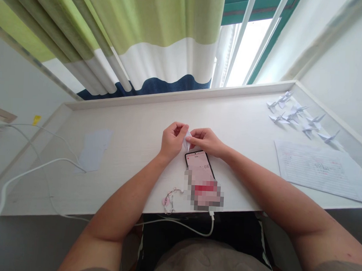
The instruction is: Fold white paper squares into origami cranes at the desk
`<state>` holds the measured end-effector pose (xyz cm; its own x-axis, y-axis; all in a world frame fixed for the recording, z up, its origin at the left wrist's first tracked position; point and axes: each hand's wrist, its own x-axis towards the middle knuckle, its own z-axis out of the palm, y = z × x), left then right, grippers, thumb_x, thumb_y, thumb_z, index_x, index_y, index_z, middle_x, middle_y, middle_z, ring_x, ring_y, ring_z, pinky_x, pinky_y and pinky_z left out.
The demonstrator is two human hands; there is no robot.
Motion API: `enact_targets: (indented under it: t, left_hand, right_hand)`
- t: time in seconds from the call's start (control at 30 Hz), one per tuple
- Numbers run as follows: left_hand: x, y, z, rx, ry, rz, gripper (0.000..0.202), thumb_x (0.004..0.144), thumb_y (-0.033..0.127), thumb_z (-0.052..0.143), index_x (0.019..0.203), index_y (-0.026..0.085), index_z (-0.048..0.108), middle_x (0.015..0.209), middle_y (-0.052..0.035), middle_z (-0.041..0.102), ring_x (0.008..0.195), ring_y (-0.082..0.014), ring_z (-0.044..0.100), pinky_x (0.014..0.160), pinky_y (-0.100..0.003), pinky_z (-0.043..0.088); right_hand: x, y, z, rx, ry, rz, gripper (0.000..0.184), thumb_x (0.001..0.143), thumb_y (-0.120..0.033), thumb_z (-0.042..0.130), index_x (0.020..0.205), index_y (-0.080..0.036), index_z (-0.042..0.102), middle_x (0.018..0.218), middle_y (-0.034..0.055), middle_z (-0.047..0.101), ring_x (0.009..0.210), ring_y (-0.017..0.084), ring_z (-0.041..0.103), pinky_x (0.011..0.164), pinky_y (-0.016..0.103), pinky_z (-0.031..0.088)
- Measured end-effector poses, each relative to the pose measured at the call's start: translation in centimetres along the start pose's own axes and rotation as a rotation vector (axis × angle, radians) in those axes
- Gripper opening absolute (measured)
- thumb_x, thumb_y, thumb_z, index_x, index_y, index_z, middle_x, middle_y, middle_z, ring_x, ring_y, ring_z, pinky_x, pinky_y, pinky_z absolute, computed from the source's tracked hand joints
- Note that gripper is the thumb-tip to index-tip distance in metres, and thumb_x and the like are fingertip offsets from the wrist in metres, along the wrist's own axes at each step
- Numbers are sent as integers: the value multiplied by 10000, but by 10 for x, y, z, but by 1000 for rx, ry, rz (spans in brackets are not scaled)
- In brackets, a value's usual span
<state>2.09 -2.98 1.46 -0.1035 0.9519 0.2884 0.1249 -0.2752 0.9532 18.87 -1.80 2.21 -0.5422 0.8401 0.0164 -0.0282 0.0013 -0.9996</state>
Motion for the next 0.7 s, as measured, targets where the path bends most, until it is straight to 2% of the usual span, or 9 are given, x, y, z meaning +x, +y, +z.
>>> enact_targets:
  t: [0.13,0.27,0.33,0.43,0.53,0.7]
  left_hand:
    - [-1,-1,0,-7,-17,-16,502,893,711,697,872,214,635,750,-8,673,621,-125,598,573,-271,498]
    - [-3,-2,0,-68,-146,-89,567,927,776,591,830,217,581,570,33,571,487,-110,529,494,-261,446]
    - [-4,-1,1,-95,-231,-93,569,899,772,640,854,206,601,656,-1,659,541,-122,608,540,-270,491]
    - [-5,1,3,-125,-299,-106,566,874,752,693,884,188,641,762,-52,745,607,-146,686,581,-282,516]
    - [-4,3,1,-144,-310,-131,535,876,710,725,852,178,668,726,-60,749,581,-144,674,579,-283,502]
    - [2,6,-9,-109,-399,-161,531,842,709,761,806,184,691,604,-12,659,505,-120,574,536,-276,474]
  right_hand:
    - [0,-2,0,-9,14,-18,437,798,-585,845,733,-179,699,693,28,719,636,140,650,619,293,547]
    - [3,-3,-5,37,177,-145,390,793,-561,866,726,-206,720,729,14,731,692,146,653,732,330,569]
    - [3,-4,-7,75,217,-159,385,795,-544,874,696,-214,700,684,-3,696,664,147,639,720,338,561]
    - [4,-4,-9,165,163,-138,436,820,-569,847,665,-222,636,603,-21,632,575,154,612,646,359,550]
    - [4,-2,-10,179,150,-127,476,805,-608,845,663,-226,600,611,-18,636,587,166,630,656,368,558]
    - [6,1,-15,33,242,-145,414,770,-583,870,717,-205,710,645,-14,657,648,138,603,664,305,517]
